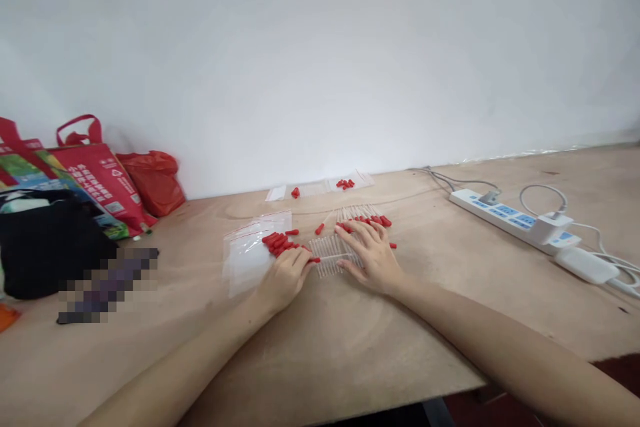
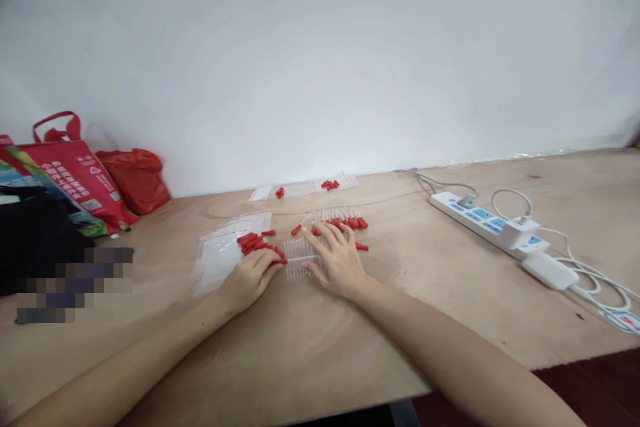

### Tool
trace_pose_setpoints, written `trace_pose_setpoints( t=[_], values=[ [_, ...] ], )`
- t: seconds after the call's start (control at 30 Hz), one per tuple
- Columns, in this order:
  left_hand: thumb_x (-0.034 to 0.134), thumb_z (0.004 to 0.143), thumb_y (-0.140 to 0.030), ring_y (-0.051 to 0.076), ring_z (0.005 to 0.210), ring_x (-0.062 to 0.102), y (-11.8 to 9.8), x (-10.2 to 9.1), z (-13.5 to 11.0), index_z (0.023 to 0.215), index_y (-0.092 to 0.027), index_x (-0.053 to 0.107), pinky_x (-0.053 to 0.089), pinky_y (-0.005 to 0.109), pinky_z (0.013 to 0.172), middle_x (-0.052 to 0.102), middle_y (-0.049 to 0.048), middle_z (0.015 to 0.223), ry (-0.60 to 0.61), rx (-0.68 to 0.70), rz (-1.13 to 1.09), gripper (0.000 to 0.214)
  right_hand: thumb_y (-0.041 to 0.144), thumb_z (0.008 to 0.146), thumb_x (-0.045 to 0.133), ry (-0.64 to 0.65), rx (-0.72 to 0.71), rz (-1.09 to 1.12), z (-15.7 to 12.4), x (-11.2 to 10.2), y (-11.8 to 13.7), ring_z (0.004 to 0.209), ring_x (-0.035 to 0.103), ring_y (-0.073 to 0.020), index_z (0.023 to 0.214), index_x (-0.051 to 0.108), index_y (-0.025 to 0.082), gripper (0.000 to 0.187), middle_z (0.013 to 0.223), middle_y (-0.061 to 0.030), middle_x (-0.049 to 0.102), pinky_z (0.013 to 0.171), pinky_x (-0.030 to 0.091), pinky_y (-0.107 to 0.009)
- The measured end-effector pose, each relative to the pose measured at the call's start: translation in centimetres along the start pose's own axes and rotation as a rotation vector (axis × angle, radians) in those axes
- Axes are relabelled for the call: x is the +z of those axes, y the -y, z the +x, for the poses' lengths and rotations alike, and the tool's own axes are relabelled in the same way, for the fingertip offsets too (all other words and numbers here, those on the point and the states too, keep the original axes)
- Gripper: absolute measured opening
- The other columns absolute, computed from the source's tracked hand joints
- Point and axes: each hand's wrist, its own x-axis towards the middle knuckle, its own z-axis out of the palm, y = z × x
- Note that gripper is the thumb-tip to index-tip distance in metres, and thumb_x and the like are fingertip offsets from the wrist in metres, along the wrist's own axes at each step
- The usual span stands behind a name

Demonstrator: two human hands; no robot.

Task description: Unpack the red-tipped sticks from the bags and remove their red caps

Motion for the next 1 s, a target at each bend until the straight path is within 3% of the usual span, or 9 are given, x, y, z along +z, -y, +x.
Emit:
trace_pose_setpoints(
  t=[0.13,0.3,0.5,0.8,0.9,1.0],
  values=[
    [0.040,0.087,-0.022,0.015,0.073,0.055,-0.3,0.3,-1.7,0.084,-0.016,0.051,0.045,0.027,0.068,0.059,0.0042,0.077,-0.142,0.053,-0.064,0.013,0.034,0.084,0.046,0.007,-0.137,0.078,-0.2,0.6,0.9,0.096,0.049,-0.0173,0.107,0.056,0.028,0.026,0.086,-0.0001,0.066,0.096,0.014,-0.044],
    [0.047,0.084,-0.027,0.017,0.078,0.053,-0.4,0.1,-1.4,0.095,-0.017,0.055,0.042,0.030,0.069,0.059,0.0054,0.085,-0.123,0.060,-0.062,0.017,0.026,0.084,0.046,-0.028,-0.173,0.132,-0.5,1.0,1.2,0.078,0.051,-0.0133,0.086,0.063,0.024,0.017,0.060,0.0031,0.062,0.094,0.015,-0.042],
    [0.048,0.084,-0.025,0.014,0.070,0.050,-0.3,-0.4,-1.7,0.077,-0.019,0.058,0.033,0.031,0.064,0.062,-0.0003,0.073,-0.098,0.140,-0.014,0.014,0.026,0.082,0.046,-0.024,-0.228,0.159,-0.7,0.2,1.3,0.071,0.048,-0.0128,0.080,0.063,0.024,0.017,0.052,0.0045,0.057,0.092,0.015,-0.043],
    [0.039,0.087,-0.024,0.014,0.070,0.049,-0.6,-0.8,-1.8,0.073,-0.020,0.061,0.034,0.032,0.065,0.063,0.0017,0.070,0.041,0.118,-0.008,0.027,0.024,0.083,0.043,0.092,-0.198,0.142,-0.7,-0.4,1.3,0.073,0.048,-0.0129,0.079,0.064,0.027,0.022,0.057,0.0036,0.060,0.090,0.015,-0.042],
    [0.038,0.087,-0.022,0.014,0.067,0.049,-0.6,-0.6,-1.9,0.072,-0.020,0.060,0.035,0.031,0.064,0.062,0.0019,0.069,0.024,0.116,-0.004,0.027,0.025,0.083,0.044,0.100,-0.198,0.153,-0.8,-0.4,0.8,0.074,0.048,-0.0134,0.079,0.065,0.028,0.021,0.057,0.0034,0.061,0.090,0.016,-0.042],
    [0.037,0.087,-0.023,0.013,0.064,0.049,0.3,-0.7,-2.4,0.072,-0.019,0.059,0.038,0.029,0.061,0.059,0.0021,0.069,-0.069,0.062,-0.035,0.027,0.025,0.082,0.045,0.094,-0.170,0.159,-0.8,-0.6,-0.5,0.074,0.048,-0.0142,0.079,0.065,0.027,0.020,0.057,0.0029,0.061,0.089,0.017,-0.041]
  ],
)
